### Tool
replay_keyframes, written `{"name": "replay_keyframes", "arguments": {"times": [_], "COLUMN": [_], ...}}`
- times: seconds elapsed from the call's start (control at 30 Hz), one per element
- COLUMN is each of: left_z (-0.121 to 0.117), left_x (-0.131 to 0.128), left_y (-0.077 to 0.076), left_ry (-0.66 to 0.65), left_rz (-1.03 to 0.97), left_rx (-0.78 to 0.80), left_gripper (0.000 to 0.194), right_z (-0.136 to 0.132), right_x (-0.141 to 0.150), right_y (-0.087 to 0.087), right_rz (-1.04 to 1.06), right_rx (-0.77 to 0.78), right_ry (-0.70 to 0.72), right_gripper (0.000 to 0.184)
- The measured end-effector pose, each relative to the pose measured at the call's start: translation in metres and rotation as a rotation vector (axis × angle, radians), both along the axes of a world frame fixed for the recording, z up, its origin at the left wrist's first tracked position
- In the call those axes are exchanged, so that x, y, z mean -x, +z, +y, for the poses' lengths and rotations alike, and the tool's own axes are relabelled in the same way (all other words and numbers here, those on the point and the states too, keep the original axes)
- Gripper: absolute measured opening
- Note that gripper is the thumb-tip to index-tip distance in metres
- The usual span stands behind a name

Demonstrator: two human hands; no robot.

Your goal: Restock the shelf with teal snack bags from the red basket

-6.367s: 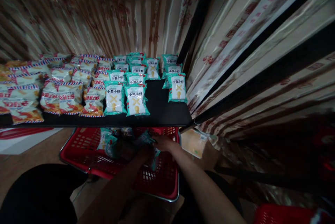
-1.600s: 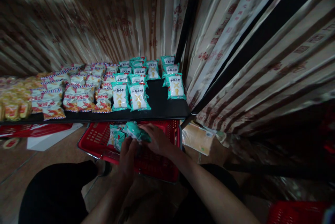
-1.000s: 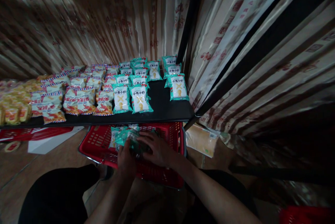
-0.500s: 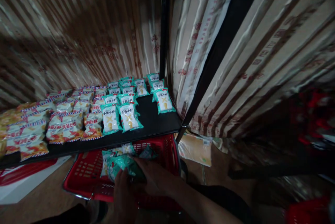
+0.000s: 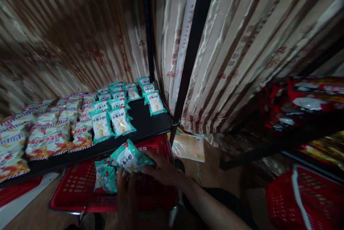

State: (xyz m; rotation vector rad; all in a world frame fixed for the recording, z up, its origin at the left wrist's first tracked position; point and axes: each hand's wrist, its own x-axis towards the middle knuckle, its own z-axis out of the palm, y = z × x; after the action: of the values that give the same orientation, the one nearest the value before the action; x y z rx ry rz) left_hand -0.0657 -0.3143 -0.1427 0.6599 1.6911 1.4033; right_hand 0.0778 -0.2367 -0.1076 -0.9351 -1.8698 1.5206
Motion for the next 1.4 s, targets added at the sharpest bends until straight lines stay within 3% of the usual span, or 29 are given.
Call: {"name": "replay_keyframes", "arguments": {"times": [0.17, 0.3, 0.37, 0.57, 0.8, 0.93, 1.1, 1.4], "left_z": [0.015, 0.033, 0.043, 0.073, 0.102, 0.119, 0.131, 0.14], "left_x": [-0.013, -0.02, -0.024, -0.025, -0.024, -0.023, -0.024, -0.018], "left_y": [0.025, 0.054, 0.06, 0.061, 0.079, 0.075, 0.069, 0.064], "left_ry": [-0.051, -0.108, -0.09, -0.067, -0.103, -0.124, -0.138, -0.152], "left_rz": [-0.049, -0.059, -0.063, -0.052, -0.135, -0.084, -0.048, 0.172], "left_rx": [-0.041, -0.034, -0.056, -0.075, -0.124, -0.183, -0.18, -0.106], "left_gripper": [0.065, 0.067, 0.065, 0.052, 0.036, 0.032, 0.036, 0.036], "right_z": [0.001, 0.008, 0.013, 0.029, 0.053, 0.064, 0.073, 0.084], "right_x": [-0.01, -0.015, -0.015, -0.008, 0.004, 0.009, 0.013, 0.016], "right_y": [0.001, 0.006, 0.01, 0.011, 0.011, 0.012, 0.006, 0.002], "right_rz": [0.223, 0.241, 0.236, 0.225, 0.113, -0.017, -0.042, -0.018], "right_rx": [0.138, 0.124, 0.09, 0.03, -0.166, -0.287, -0.327, -0.405], "right_ry": [-0.095, -0.181, -0.229, -0.343, -0.488, -0.592, -0.651, -0.645], "right_gripper": [0.05, 0.055, 0.058, 0.055, 0.047, 0.044, 0.044, 0.042]}}
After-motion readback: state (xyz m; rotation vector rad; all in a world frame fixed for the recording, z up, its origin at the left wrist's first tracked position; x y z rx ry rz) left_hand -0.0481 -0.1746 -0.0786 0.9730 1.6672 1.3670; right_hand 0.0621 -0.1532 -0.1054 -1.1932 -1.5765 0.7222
